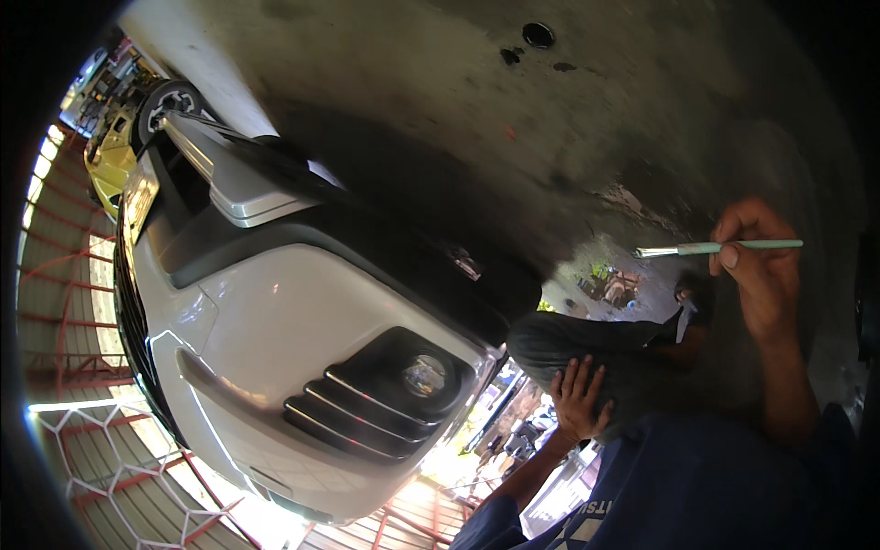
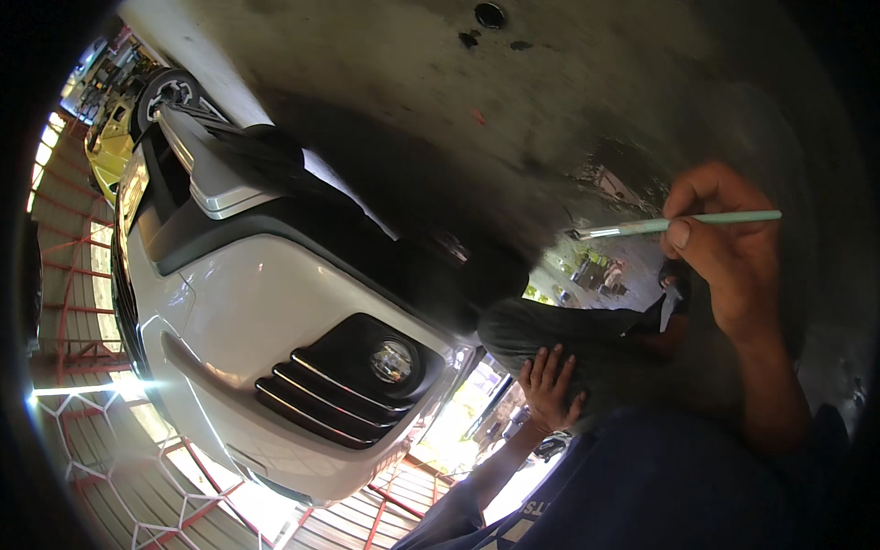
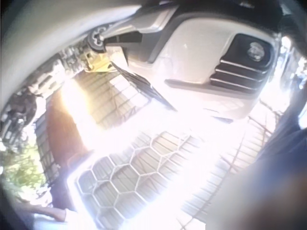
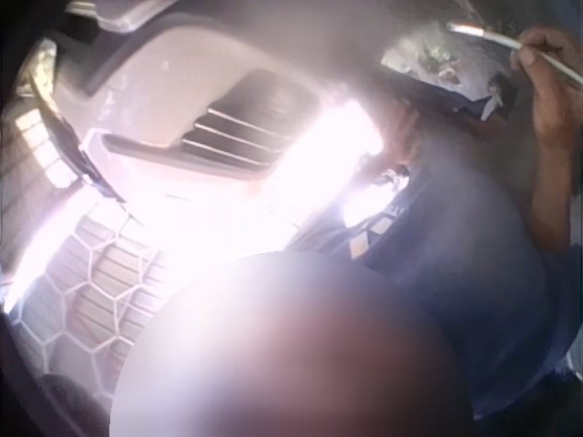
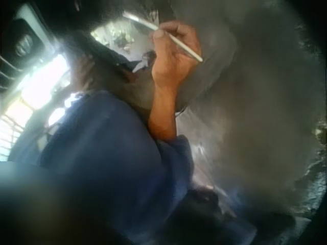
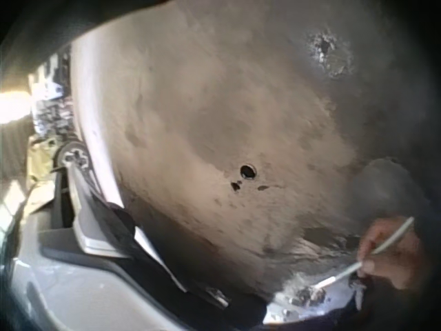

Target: The person uses a small paintbrush to apply white paint to the front bumper of a white car, focusing on small areas near the grille and license plate. The person kneels on the floor and repeatedly dips the brush into a small container of paint while working on the bumper.

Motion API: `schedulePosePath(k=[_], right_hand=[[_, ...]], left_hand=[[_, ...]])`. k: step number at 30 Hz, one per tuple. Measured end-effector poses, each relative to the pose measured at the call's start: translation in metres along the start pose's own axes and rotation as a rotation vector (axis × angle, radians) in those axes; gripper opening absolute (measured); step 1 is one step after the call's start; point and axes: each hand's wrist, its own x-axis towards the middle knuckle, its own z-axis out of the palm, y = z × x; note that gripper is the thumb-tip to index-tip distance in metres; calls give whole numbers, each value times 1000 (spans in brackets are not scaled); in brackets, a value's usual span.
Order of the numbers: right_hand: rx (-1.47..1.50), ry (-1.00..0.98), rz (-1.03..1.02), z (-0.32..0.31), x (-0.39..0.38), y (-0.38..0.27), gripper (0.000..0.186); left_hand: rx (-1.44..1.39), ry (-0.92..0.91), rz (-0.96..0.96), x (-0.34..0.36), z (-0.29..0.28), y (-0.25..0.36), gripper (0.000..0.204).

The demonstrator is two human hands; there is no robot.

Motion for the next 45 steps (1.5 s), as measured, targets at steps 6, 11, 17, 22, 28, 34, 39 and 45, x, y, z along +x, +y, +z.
schedulePosePath(k=[6, 11, 17, 22, 28, 34, 39, 45], right_hand=[[-22, -19, -18, -6, 1, 5, 15], [-44, -28, -20, -10, 1, 4, 16], [-11, 3, 30, -7, 0, -2, 24], [26, -23, 15, -6, 1, -4, 26], [45, -31, -33, -4, 6, -2, 25], [3, -14, -23, -3, 4, -2, 15], [-186, -49, -49, 9, -4, -2, 6], [-440, -282, -378, 58, -41, 24, 6]], left_hand=[[-48, -21, -23, 3, 2, -5, 71], [-49, -11, -15, 5, 2, -4, 69], [-31, -31, -17, 5, 1, -2, 68], [-12, -47, -38, 6, 0, -1, 67], [-32, -17, -25, 9, -1, 0, 65], [-43, 22, -28, 10, 1, 1, 66], [-39, 49, -20, 10, 5, 0, 69], [-26, 84, 2, 8, 9, -1, 71]])
